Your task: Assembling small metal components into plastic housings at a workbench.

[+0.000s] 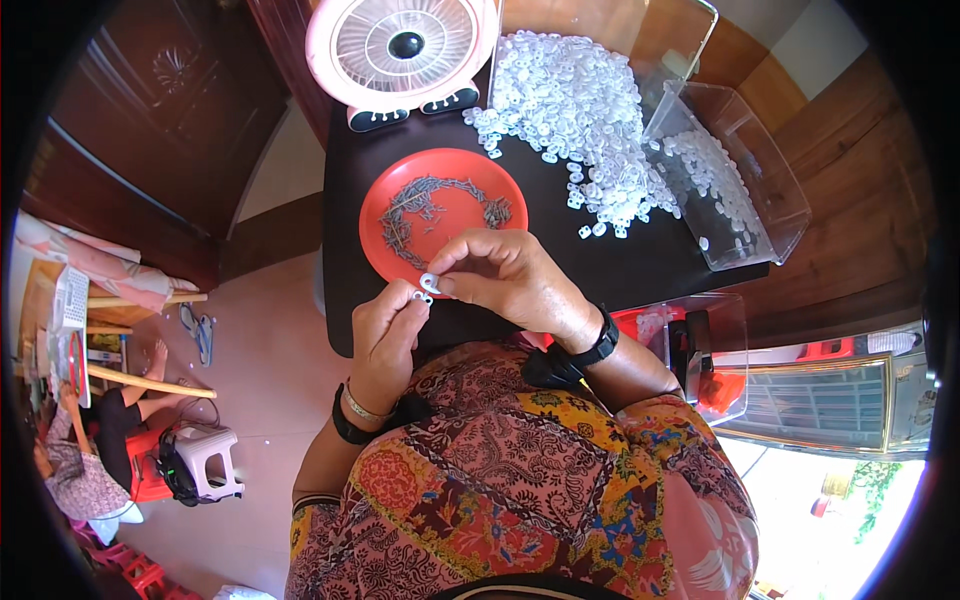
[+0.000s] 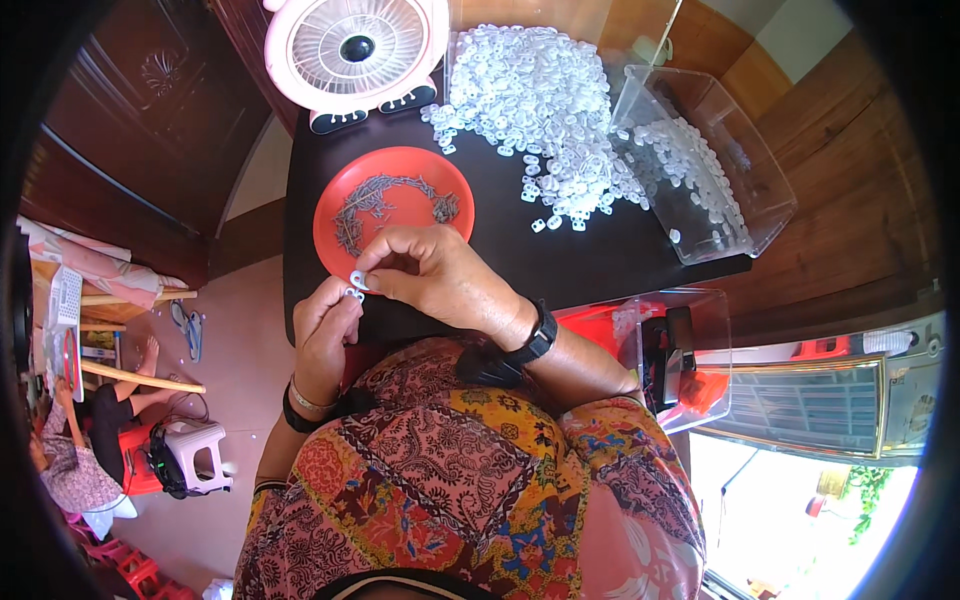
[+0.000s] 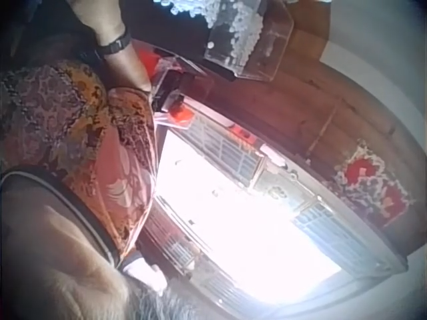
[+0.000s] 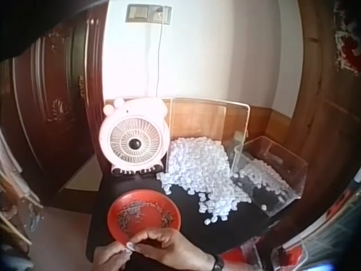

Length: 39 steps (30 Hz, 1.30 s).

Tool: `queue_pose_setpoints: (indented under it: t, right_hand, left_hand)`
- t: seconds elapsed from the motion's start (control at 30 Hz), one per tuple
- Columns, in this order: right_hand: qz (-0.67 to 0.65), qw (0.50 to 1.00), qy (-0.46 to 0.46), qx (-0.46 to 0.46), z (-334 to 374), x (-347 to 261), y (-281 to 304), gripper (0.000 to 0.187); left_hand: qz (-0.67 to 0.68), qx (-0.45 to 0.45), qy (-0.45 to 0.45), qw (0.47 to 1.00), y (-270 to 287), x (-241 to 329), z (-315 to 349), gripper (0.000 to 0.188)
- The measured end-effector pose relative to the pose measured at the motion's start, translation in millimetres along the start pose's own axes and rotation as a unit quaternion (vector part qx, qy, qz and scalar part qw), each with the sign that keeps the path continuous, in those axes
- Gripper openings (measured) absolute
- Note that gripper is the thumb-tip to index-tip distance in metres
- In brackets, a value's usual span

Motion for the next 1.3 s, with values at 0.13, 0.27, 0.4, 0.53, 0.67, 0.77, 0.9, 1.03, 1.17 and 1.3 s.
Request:
queue_pose_setpoints:
  t: [0.13,0.27,0.4,0.53,0.67,0.77,0.9,1.03,1.17,1.3]
  right_hand:
    - [0.04,0.998,0.039,0.001,0.2,2.2,-2.4,0.008]
    - [0.05,0.999,0.006,-0.005,1.2,2.9,-4.9,0.01]
    - [0.072,0.995,0.065,0.02,3.2,9.6,-11.2,0.013]
    - [0.108,0.988,0.104,0.044,6.5,7.2,-16.5,0.028]
    - [0.166,0.977,0.123,0.056,6.8,5.7,-14.2,0.032]
    - [0.224,0.965,0.13,0.045,6.7,5.3,-13.9,0.03]
    - [0.231,0.959,0.157,0.04,6.1,8.4,-15.1,0.03]
    - [0.314,0.926,0.196,0.078,6.7,1.9,-22.3,0.033]
    - [0.394,0.884,0.232,0.096,7.4,-1.9,-27.8,0.04]
    - [0.422,0.874,0.228,0.081,6.7,4.9,-27.0,0.037]
  left_hand:
    - [0.006,-0.005,-0.002,1.0,1.0,-2.9,0.6,0.021]
    - [0.016,-0.004,0.001,1.0,-0.1,-3.6,0.4,0.021]
    - [0.03,0.008,0.015,0.999,-3.4,-3.0,1.0,0.02]
    - [0.118,0.002,0.043,0.992,-0.2,-10.8,-1.1,0.021]
    - [0.118,0.001,0.052,0.992,-1.1,-11.0,-1.4,0.024]
    - [0.133,0.013,0.036,0.99,-1.0,-14.1,-2.3,0.028]
    - [0.141,0.016,0.058,0.988,-1.0,-18.2,-3.2,0.028]
    - [0.14,0.06,0.073,0.986,-5.9,-12.4,-3.4,0.028]
    - [0.161,0.078,0.066,0.982,-7.1,-12.6,-2.6,0.027]
    - [0.133,0.051,0.076,0.987,-3.8,-16.8,-2.5,0.028]
Point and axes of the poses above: each hand's wrist, its own z-axis away from the middle knuckle, its own y-axis out of the back of the hand, x = y × z, the point moved 2 cm from there along -z, towards the middle knuckle, and after that the axes turned 6 degrees about z, right-handed, at the moved point
